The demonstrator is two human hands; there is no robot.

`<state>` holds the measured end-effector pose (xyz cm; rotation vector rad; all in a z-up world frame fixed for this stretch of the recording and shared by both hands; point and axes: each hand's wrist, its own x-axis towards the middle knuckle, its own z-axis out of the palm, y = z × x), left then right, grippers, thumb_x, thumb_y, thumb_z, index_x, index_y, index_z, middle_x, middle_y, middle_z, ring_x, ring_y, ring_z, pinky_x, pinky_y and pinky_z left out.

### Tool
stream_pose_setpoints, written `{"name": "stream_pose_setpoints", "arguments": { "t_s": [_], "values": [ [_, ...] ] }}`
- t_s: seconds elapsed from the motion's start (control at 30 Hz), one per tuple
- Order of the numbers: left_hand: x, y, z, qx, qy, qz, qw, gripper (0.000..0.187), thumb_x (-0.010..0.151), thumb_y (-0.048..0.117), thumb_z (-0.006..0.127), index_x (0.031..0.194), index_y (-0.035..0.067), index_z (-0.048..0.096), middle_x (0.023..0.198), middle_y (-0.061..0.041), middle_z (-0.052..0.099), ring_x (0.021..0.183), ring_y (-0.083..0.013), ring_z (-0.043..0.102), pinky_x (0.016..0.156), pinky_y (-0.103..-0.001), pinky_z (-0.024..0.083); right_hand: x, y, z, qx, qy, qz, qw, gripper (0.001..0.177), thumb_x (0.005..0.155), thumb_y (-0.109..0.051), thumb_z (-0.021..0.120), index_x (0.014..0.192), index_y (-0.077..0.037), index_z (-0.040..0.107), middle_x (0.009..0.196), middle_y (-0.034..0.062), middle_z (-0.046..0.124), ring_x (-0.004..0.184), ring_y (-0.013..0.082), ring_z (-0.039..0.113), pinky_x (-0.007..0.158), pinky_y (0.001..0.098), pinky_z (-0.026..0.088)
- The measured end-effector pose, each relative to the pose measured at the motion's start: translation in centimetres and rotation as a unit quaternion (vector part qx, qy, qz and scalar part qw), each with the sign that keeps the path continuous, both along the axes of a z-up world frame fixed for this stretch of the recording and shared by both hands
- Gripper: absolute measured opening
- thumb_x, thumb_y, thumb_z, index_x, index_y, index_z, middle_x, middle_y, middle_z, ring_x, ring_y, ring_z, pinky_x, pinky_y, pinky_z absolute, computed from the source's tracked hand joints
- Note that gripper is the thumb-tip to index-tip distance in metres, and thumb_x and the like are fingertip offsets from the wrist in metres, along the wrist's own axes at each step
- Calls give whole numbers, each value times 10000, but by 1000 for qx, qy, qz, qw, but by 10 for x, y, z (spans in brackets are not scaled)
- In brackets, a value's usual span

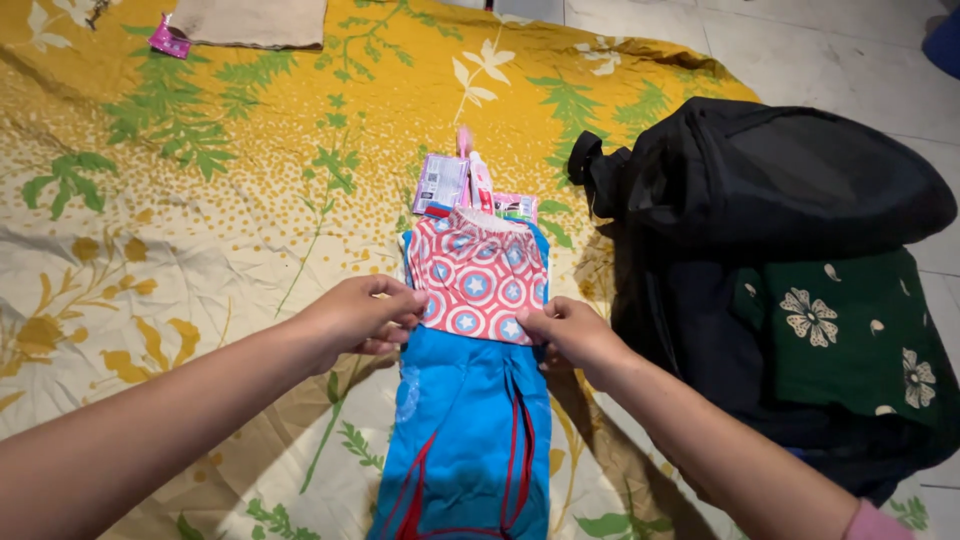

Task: The person folds several garments and places them into a black backpack on a bed. They fold a dark green floral skirt, a blue shirt, and a white shirt, then add toiletries before closing the bag.

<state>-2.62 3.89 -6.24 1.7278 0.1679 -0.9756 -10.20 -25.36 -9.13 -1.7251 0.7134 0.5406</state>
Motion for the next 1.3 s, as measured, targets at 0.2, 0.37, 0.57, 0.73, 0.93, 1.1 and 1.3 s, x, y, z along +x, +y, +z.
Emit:
{"name": "stream_pose_setpoints", "arguments": {
  "t_s": [0.2,0.37,0.57,0.73,0.93,1.1,1.3],
  "values": [
    [10,-1,-17,10,-5,8,1000,416,901,431,712,1100,71,653,958,-33,736,749,-97,674,654,-263,560,5,-10,-18,35,-134,25,990,283,882,-277,754,955,-52,598,812,52,688,657,99,618,574,264,463],
    [18,-2,-39,-21,-28,16,999,333,890,338,715,1088,79,648,933,-34,718,759,-96,678,667,-267,569,9,14,1,107,-113,-72,985,395,845,-216,775,1141,-75,554,873,58,667,678,130,637,649,285,556],
    [20,4,-35,-95,-57,7,994,176,863,163,676,1001,95,589,869,-14,660,753,-99,644,690,-267,544,-5,35,9,82,-273,-18,958,438,835,-189,743,1214,-82,552,897,21,672,742,81,636,663,258,534],
    [17,3,-36,-167,-36,-13,985,144,899,161,623,1003,63,609,882,-23,649,756,-97,623,665,-276,499,-13,41,-7,139,-261,-22,955,365,915,-144,763,1166,46,580,857,58,635,723,95,581,649,251,474],
    [-2,-14,8,-175,96,85,976,429,973,385,473,1240,97,645,1095,-57,772,938,-141,742,817,-323,592,-13,38,20,246,-181,-111,946,365,878,-150,679,1191,19,598,1049,98,770,889,163,753,810,314,617],
    [-13,-12,-33,-196,97,-10,976,352,946,176,614,1266,31,639,1122,-88,750,948,-151,742,851,-344,615,-34,10,17,295,-128,-49,946,436,825,-143,663,1249,-62,605,1082,77,765,906,171,764,815,356,629],
    [-42,-26,-14,-184,154,-44,970,352,939,205,607,1235,22,660,1073,-85,793,918,-144,771,836,-317,633,-50,-8,16,281,64,-9,958,458,908,-328,696,1220,4,655,1016,117,777,854,192,757,788,364,625]
  ]
}}
